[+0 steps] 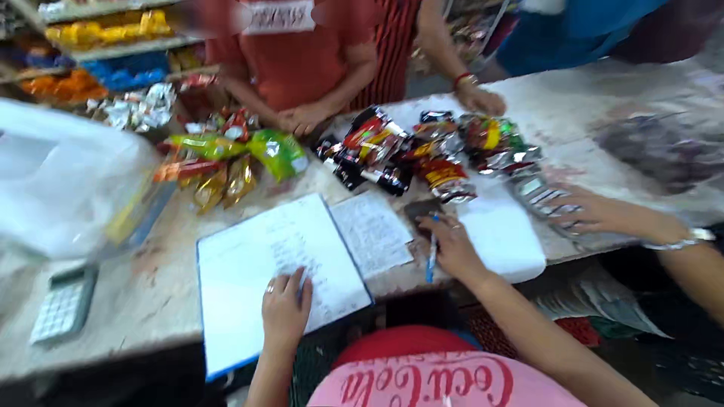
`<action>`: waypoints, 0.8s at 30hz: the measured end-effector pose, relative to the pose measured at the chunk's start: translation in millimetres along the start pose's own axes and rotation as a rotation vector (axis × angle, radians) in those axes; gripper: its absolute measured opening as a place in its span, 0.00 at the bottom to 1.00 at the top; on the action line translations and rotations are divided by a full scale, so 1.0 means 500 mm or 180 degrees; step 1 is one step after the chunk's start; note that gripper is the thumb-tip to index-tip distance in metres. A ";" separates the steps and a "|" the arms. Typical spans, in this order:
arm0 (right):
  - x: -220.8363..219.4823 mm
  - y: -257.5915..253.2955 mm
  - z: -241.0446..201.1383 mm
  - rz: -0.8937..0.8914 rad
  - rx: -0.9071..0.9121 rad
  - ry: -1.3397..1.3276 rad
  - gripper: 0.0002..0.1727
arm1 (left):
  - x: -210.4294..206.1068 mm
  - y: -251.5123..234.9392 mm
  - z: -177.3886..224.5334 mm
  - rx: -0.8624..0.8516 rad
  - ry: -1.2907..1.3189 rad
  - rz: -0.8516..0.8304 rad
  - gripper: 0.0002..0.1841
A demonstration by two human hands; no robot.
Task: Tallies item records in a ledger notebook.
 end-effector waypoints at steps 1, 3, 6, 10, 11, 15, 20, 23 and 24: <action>-0.004 0.002 0.001 -0.0030 -0.0021 -0.0028 0.23 | 0.000 0.001 -0.002 -0.0004 -0.0004 -0.0009 0.21; -0.010 0.005 0.002 -0.0092 -0.0055 -0.0045 0.23 | -0.001 0.002 -0.003 -0.0039 0.0002 -0.0018 0.19; -0.008 0.005 0.004 -0.0101 -0.0121 -0.0085 0.25 | -0.005 0.005 0.002 -0.0140 -0.0012 -0.0014 0.19; 0.006 0.004 0.007 -0.0101 -0.0274 -0.0253 0.28 | -0.007 0.004 0.012 -0.0030 -0.0355 -0.0216 0.22; 0.015 0.006 0.007 -0.0041 -0.0303 -0.0243 0.27 | -0.006 0.005 0.016 0.0034 -0.0426 -0.0278 0.22; 0.058 0.040 0.029 0.0178 -0.0534 -0.0164 0.20 | -0.017 0.013 0.037 0.0171 -0.0476 -0.0303 0.24; 0.073 0.083 0.023 0.0314 -0.0534 -0.0324 0.17 | -0.021 0.015 0.036 0.0164 -0.0494 -0.0203 0.27; 0.067 0.099 -0.018 0.0405 -0.0131 -0.0351 0.16 | -0.022 0.016 0.033 0.0172 -0.0452 -0.0168 0.27; 0.059 0.103 -0.029 0.0364 -0.0045 -0.0315 0.16 | -0.022 0.016 0.032 0.0178 -0.0446 -0.0160 0.27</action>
Point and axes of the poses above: each hand's wrist, its own y-axis away from the middle knuckle, its own x-axis out of the back of the hand, z = x × y, the point moved 7 cm from there along -y, towards the middle knuckle, and after that the axes turned 14 degrees about x, right-handed, at the moved point
